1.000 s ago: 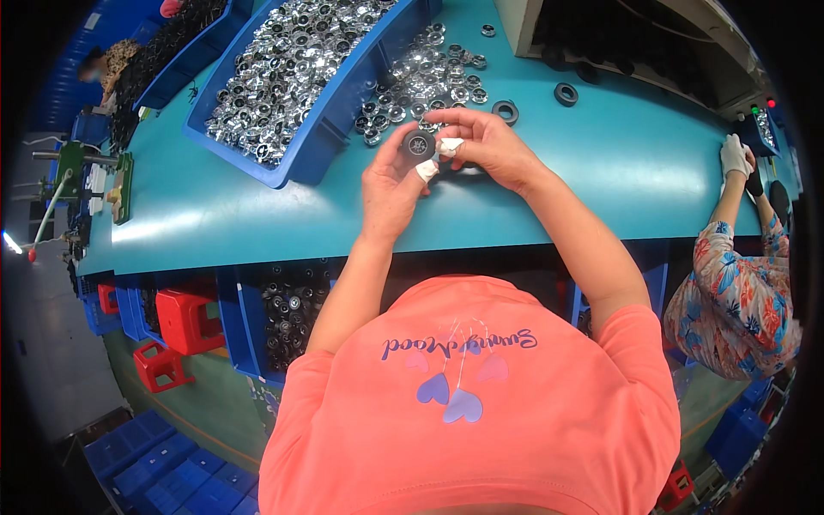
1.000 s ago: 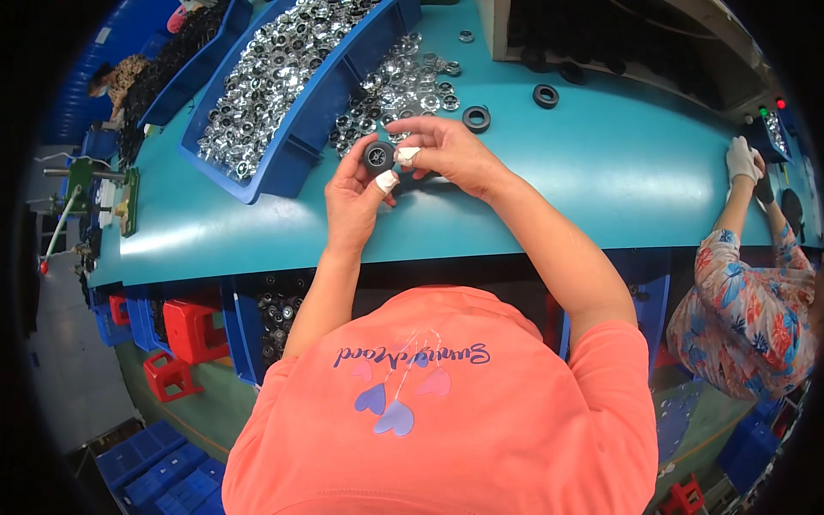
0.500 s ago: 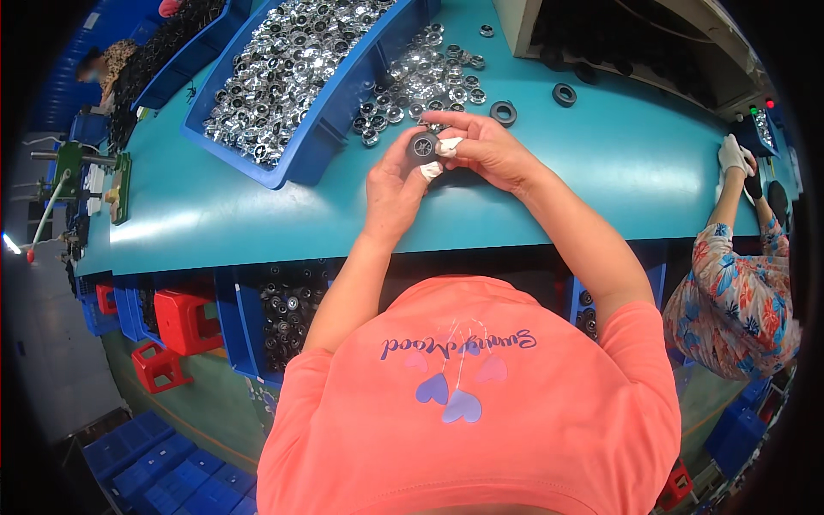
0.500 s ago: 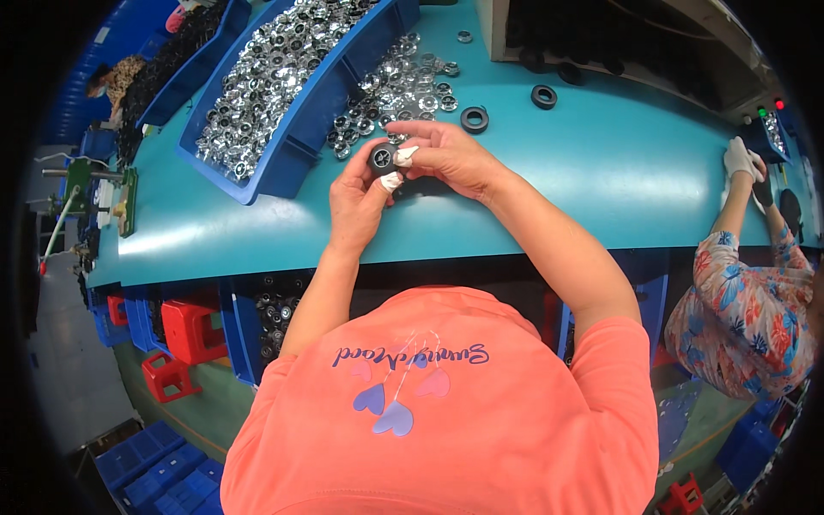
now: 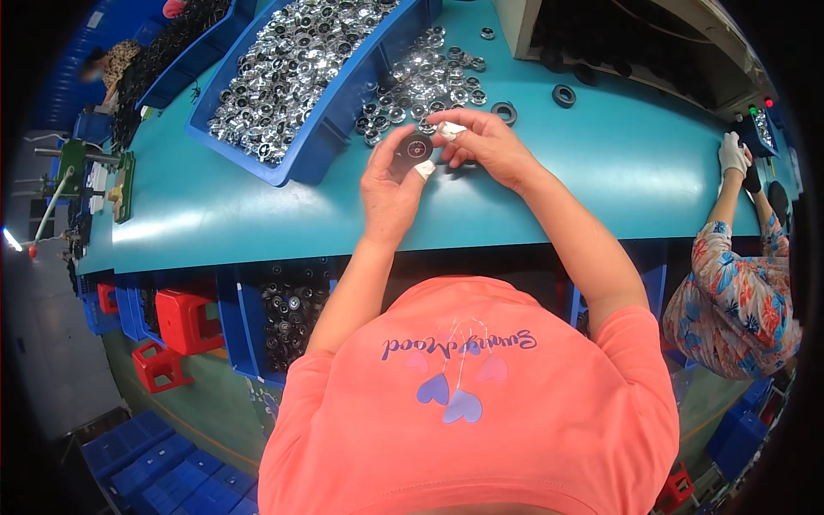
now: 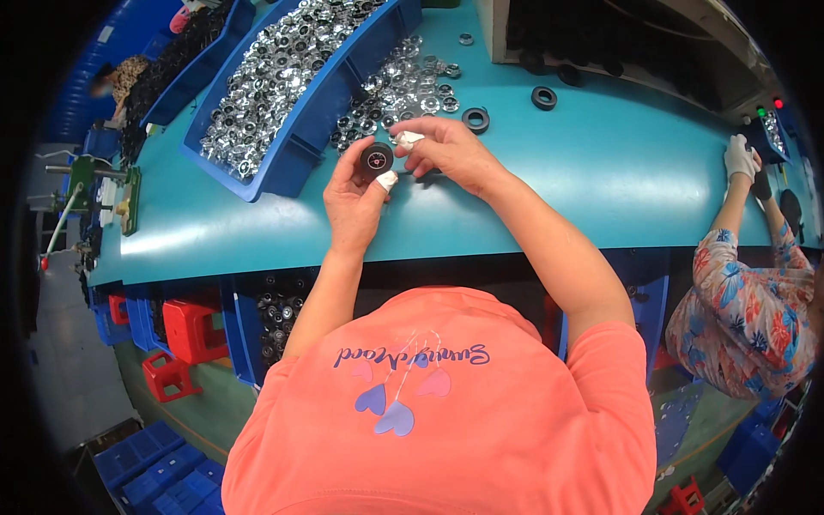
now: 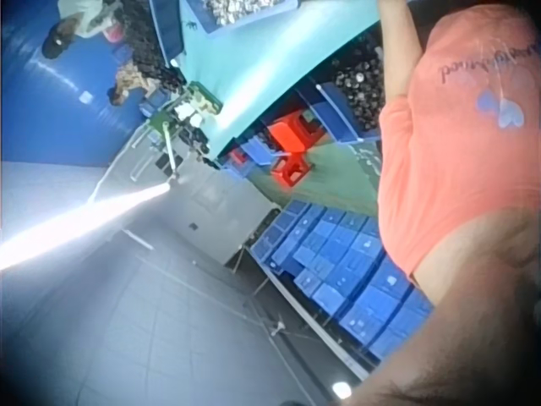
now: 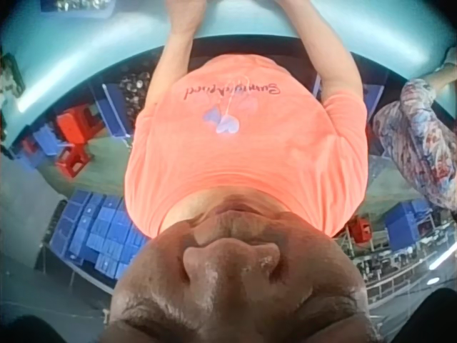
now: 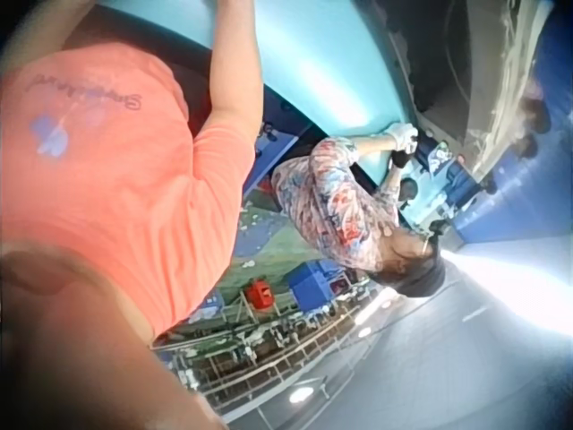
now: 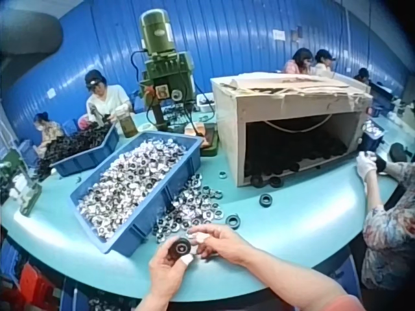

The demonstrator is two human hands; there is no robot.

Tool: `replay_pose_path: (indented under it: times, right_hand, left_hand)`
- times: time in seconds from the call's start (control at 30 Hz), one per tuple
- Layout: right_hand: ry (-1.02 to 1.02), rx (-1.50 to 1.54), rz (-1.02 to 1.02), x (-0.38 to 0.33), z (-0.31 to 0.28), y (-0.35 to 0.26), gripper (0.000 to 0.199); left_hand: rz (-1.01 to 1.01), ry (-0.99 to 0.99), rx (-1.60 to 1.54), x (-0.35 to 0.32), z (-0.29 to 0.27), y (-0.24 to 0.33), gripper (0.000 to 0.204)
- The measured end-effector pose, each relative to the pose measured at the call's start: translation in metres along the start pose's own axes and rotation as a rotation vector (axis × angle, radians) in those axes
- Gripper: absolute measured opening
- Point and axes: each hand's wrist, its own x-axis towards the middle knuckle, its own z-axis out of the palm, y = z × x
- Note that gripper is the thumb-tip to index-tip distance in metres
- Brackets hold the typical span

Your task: Assembling small mechanical components by fitting rubber rings and metal washers onto white plastic bases.

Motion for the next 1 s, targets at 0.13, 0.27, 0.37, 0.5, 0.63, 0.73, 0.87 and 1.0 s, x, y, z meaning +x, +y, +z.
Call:
replay_pose_path:
  times: [0.13,0.27,0.37,0.5,0.63,0.73,0.87,1.0]
  right_hand:
    - [0.046,-0.092,-0.056,0.002,-0.001,0.003,0.035]
    - [0.163,-0.190,-0.238,-0.002,-0.019,-0.010,0.029]
    - [0.257,-0.255,-0.320,-0.014,-0.058,-0.048,0.029]
    - [0.425,-0.592,-0.318,-0.042,-0.124,-0.075,0.026]
    - [0.534,-1.044,-0.170,-0.052,-0.155,-0.060,0.044]
    - [0.558,-1.163,-0.152,-0.049,-0.163,-0.037,0.052]
    - [0.593,-1.213,-0.156,-0.035,-0.155,-0.032,0.049]
    - [0.477,-1.013,-0.415,-0.035,-0.091,-0.046,0.045]
  left_hand:
    - [-0.025,0.001,-0.057,-0.001,-0.001,0.005,0.054]
    - [-0.020,-0.032,-0.124,-0.025,-0.033,0.026,0.057]
    - [-0.099,-0.028,-0.005,-0.063,-0.122,0.020,0.061]
    - [-0.496,-0.049,0.423,-0.136,-0.250,0.040,0.063]
    - [-0.854,-0.131,1.114,-0.187,-0.310,0.047,0.056]
    - [-0.593,-0.136,0.635,-0.148,-0.262,0.074,0.052]
    - [-0.285,-0.311,0.180,-0.083,-0.156,0.087,0.051]
    - [-0.244,-0.436,-0.067,-0.022,-0.054,0.065,0.053]
